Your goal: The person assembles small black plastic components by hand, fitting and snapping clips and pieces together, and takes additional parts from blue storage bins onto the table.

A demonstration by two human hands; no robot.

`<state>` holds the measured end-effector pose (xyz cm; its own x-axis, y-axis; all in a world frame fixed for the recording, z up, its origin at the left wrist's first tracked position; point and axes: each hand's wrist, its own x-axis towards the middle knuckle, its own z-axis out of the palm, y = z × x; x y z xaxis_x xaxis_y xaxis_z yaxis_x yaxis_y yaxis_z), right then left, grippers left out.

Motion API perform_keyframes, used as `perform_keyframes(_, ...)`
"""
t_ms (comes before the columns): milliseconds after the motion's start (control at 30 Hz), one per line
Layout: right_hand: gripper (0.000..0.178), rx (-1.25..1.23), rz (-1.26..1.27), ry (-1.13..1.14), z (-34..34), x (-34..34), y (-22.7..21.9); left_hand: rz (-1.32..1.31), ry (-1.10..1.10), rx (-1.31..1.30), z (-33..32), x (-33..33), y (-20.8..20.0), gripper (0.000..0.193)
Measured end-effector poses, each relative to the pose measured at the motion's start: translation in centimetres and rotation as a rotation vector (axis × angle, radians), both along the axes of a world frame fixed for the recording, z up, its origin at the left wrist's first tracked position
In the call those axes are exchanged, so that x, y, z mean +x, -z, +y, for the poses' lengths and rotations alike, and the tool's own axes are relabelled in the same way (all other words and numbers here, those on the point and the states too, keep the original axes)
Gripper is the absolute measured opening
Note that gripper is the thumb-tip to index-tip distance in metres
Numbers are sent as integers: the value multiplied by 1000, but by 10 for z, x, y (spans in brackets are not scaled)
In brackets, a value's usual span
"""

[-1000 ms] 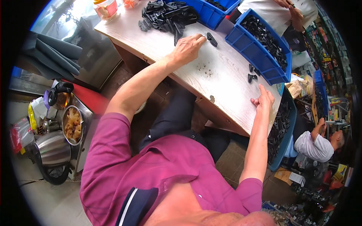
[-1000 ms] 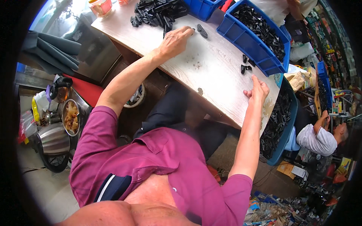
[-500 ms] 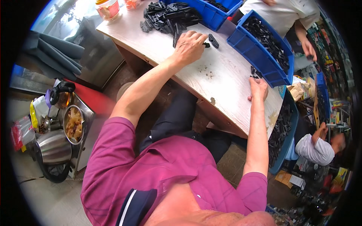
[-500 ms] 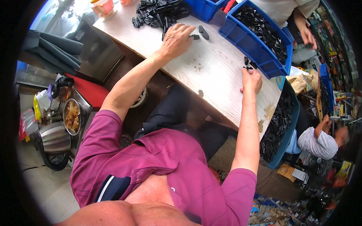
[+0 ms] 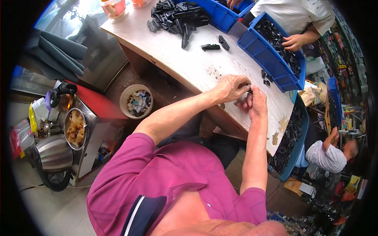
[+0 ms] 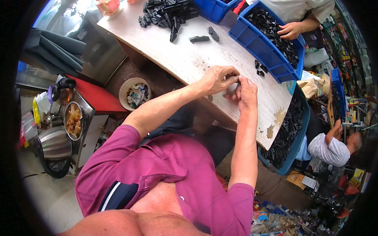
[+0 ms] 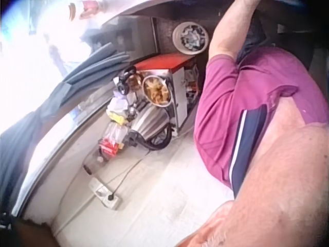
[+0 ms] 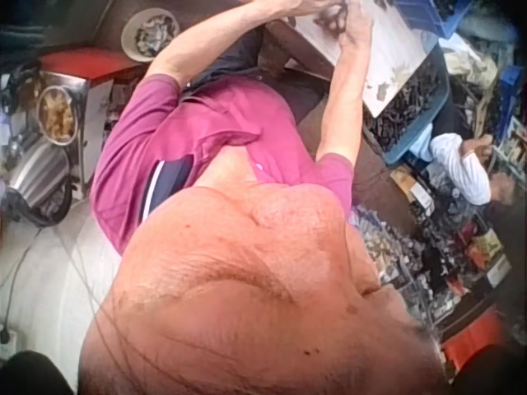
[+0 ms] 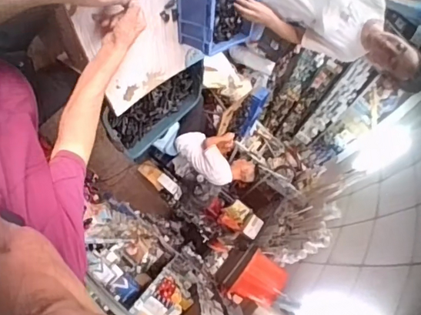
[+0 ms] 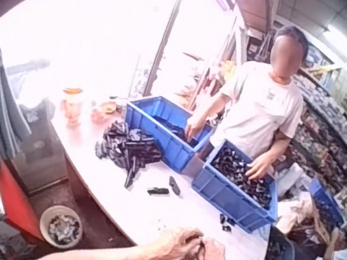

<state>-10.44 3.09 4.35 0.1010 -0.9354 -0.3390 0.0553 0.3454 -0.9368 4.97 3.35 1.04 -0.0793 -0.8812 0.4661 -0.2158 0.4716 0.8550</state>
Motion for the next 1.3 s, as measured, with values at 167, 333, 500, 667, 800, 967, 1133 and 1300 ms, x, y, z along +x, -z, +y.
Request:
perform_keyframes(167,33,-72,112,31,4,11,3,-31,-40,85,2,3,1,17)
perform_keyframes(333,35,-134,194,54,2,16,9,235,12,384,-5,8,-8,19)
perform_keyframes(500,34,-174,178,28,11,27,2,424,39,603,-5,15,-15,17)
perform_keyframes(667,33,-261,142,29,12,26,14,410,72,618,-10,20,-6,23)
perform_keyframes(800,35,-269,1,97,17,28,14,-447,-756,-84,-29,67,0,32)
perform_keyframes(967,35,-232,-53,159,18,30,11,-816,-720,9,-51,101,12,25)
perform_keyframes(1133,32,-169,-87,304,18,26,9,-324,-345,39,-22,72,-6,17)
perform_keyframes(1300,32,-152,-178,376,18,37,9,2,-113,41,9,33,6,22)
